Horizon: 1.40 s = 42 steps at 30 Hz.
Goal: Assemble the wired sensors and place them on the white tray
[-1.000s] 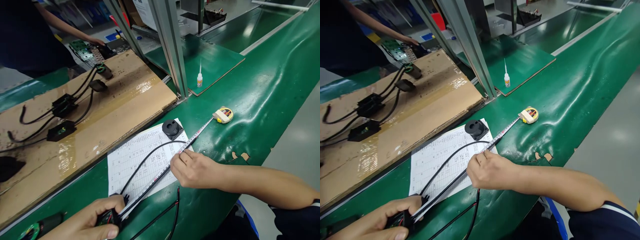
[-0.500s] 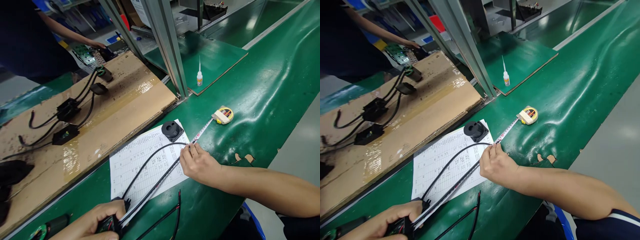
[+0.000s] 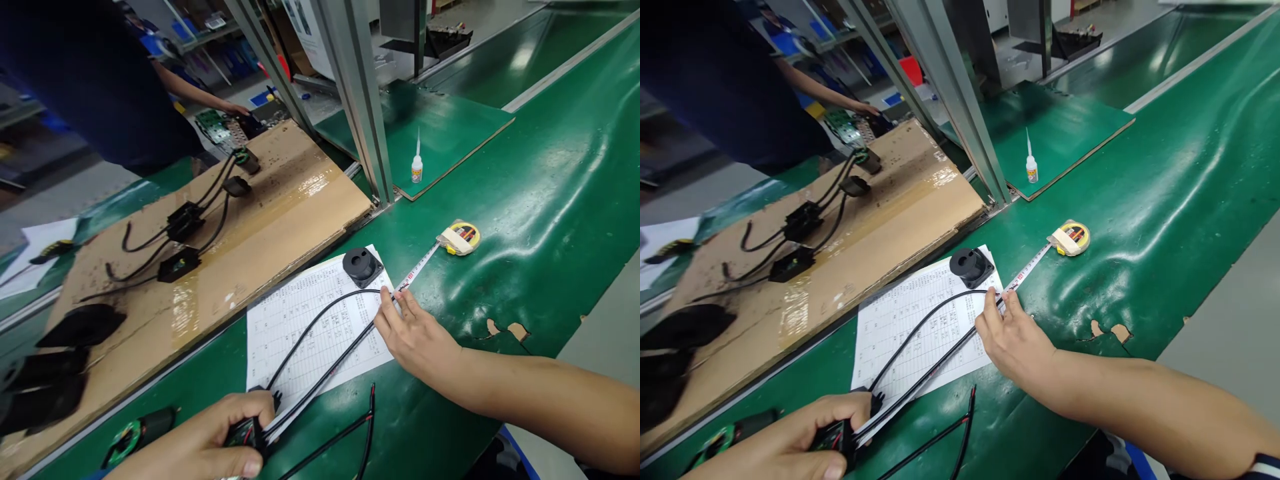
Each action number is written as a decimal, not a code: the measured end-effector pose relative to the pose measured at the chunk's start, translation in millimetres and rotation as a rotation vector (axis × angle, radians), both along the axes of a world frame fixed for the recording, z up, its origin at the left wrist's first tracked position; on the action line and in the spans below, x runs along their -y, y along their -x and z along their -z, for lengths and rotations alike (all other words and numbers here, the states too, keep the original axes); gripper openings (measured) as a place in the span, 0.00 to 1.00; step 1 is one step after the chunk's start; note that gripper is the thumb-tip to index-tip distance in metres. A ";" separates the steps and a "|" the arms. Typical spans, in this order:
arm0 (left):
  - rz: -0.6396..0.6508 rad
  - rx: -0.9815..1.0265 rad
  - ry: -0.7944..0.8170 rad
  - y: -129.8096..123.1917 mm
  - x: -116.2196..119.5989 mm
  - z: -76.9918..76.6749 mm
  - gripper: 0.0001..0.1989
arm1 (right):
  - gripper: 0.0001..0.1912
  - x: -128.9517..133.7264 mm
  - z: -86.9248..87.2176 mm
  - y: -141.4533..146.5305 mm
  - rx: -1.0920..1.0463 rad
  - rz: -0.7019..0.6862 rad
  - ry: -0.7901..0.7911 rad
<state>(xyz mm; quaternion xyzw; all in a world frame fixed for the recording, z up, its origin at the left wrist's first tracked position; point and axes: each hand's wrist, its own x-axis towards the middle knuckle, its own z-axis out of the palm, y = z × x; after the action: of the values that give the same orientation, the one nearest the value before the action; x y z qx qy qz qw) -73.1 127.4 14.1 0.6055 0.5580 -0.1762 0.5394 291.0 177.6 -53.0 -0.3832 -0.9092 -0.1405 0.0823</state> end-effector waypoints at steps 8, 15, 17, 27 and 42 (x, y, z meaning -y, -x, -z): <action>-0.119 0.040 -0.021 -25.0 -8.1 -11.4 0.35 | 0.12 -8.2 5.1 -3.5 -0.144 -0.024 -0.019; -0.105 0.133 -0.160 -17.8 -17.0 -6.2 0.33 | 0.13 -40.8 5.8 -14.7 -0.220 -0.079 0.095; -0.077 0.161 -0.185 -15.5 -20.2 -4.1 0.33 | 0.11 -50.9 4.3 -21.5 -0.248 -0.114 0.180; -0.141 0.216 -0.366 -8.5 -34.2 -1.4 0.32 | 0.13 -77.9 -14.3 -46.0 -0.542 -0.117 0.457; -0.525 -0.030 -1.041 38.8 3.8 -11.9 0.28 | 0.21 -96.2 -5.5 -54.1 -0.660 -0.002 0.099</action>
<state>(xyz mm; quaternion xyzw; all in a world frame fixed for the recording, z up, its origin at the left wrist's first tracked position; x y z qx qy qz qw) -111.9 123.6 26.1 0.6300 0.7099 0.2523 0.1885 345.1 273.9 -47.4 -0.4108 -0.8395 0.0355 0.3538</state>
